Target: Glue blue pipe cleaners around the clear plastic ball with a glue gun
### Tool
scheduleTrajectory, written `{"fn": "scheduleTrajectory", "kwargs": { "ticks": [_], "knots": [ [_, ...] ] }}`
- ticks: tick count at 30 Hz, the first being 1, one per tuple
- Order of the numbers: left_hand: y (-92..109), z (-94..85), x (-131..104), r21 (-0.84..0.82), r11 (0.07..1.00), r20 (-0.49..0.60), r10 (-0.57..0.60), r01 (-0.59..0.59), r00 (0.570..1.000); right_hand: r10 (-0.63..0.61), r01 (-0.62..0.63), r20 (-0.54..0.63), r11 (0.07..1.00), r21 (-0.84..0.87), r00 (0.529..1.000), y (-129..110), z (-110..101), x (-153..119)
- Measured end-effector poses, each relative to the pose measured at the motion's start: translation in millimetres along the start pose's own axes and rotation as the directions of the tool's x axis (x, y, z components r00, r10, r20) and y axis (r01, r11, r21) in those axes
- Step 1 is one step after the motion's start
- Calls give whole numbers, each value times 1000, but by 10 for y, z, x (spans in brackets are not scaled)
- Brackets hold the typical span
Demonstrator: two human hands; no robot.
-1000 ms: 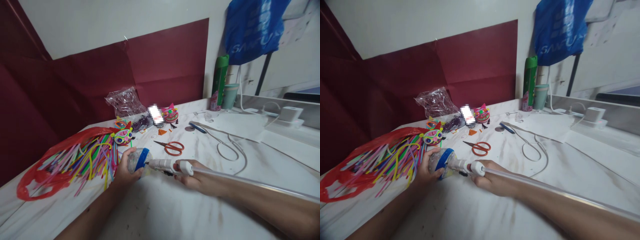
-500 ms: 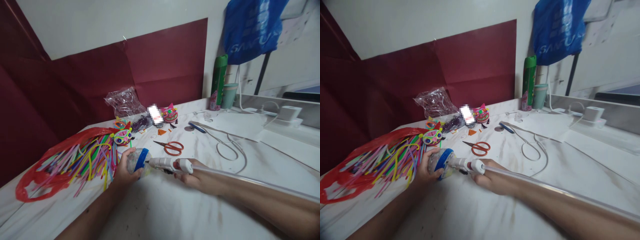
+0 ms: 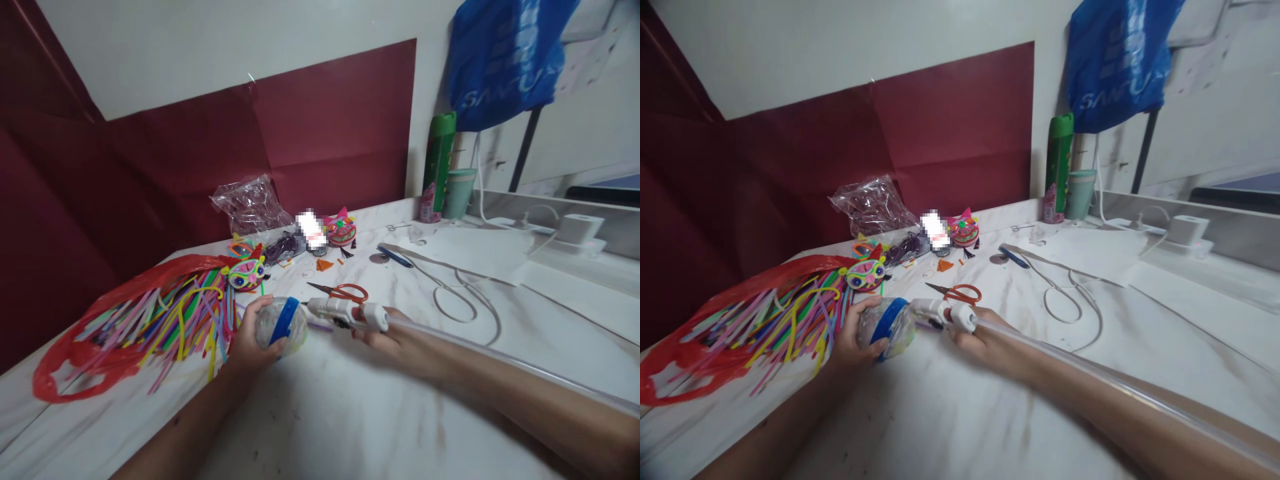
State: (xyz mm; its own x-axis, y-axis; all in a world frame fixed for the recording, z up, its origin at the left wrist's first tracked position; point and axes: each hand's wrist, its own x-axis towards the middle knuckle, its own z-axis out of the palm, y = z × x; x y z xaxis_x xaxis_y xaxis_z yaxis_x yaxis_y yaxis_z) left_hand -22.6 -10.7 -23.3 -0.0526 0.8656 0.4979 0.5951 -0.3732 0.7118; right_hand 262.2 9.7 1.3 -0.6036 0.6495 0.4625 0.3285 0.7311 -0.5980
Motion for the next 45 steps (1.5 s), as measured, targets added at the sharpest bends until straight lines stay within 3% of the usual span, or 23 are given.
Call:
{"fn": "scheduleTrajectory", "kwargs": {
  "ticks": [5, 8, 14, 18, 20, 22, 24, 26, 28, 29, 32, 34, 38, 42, 45],
  "knots": [
    [29, -5, 2, -73, 996, -62, -51, 47, 997, 211, -239, -122, 925, -297, 970, 346, -185, 64],
    [62, -82, 33, -151, 979, -67, -147, 135, 987, 341, -386, -183, 788, -479, 922, 622, -296, 70],
    [65, -172, 65, -368, 922, -63, -157, 123, 986, 354, -370, -169, 638, -675, 920, 1011, -340, 48],
    [56, -131, -6, -392, 901, 12, -195, 184, 981, 345, -332, -125, 644, -689, 930, 1192, -389, -36],
    [84, -114, -58, -409, 891, 41, -195, 195, 980, 330, -299, -80, 694, -655, 941, 1306, -468, -85],
    [144, -120, -104, -410, 889, 67, -190, 201, 979, 279, -305, -138, 744, -595, 950, 1385, -564, -82],
    [231, -152, -142, -457, 862, 137, -176, 220, 975, 225, -318, -233, 783, -535, 946, 1352, -626, 8],
    [327, -198, -174, -520, 818, 212, -156, 247, 965, 216, -285, -200, 847, -448, 956, 1171, -604, 189],
    [408, -236, -205, -560, 781, 308, -112, 276, 945, 249, -259, -76, 891, -374, 965, 876, -473, 439],
    [434, -248, -220, -592, 755, 352, -70, 280, 933, 229, -243, -80, 902, -357, 970, 712, -368, 579],
    [458, -258, -253, -646, 684, 485, 26, 338, 874, 71, -47, 70, 951, -305, 995, 284, 44, 991],
    [446, -260, -256, -629, 680, 561, 62, 377, 826, -20, 59, 164, 970, -236, 986, 106, 345, 1216],
    [426, -296, -212, -634, 654, 636, 137, 413, 760, -189, 239, 326, 963, -121, 926, -50, 849, 1521],
    [387, -335, -162, -708, 567, 633, 243, 422, 735, -333, 374, 348, 926, -57, 876, -136, 1175, 1786],
    [318, -341, -126, -707, 577, 639, 272, 410, 719, -383, 424, 348, 905, -46, 856, -193, 1374, 2037]
  ]
}}
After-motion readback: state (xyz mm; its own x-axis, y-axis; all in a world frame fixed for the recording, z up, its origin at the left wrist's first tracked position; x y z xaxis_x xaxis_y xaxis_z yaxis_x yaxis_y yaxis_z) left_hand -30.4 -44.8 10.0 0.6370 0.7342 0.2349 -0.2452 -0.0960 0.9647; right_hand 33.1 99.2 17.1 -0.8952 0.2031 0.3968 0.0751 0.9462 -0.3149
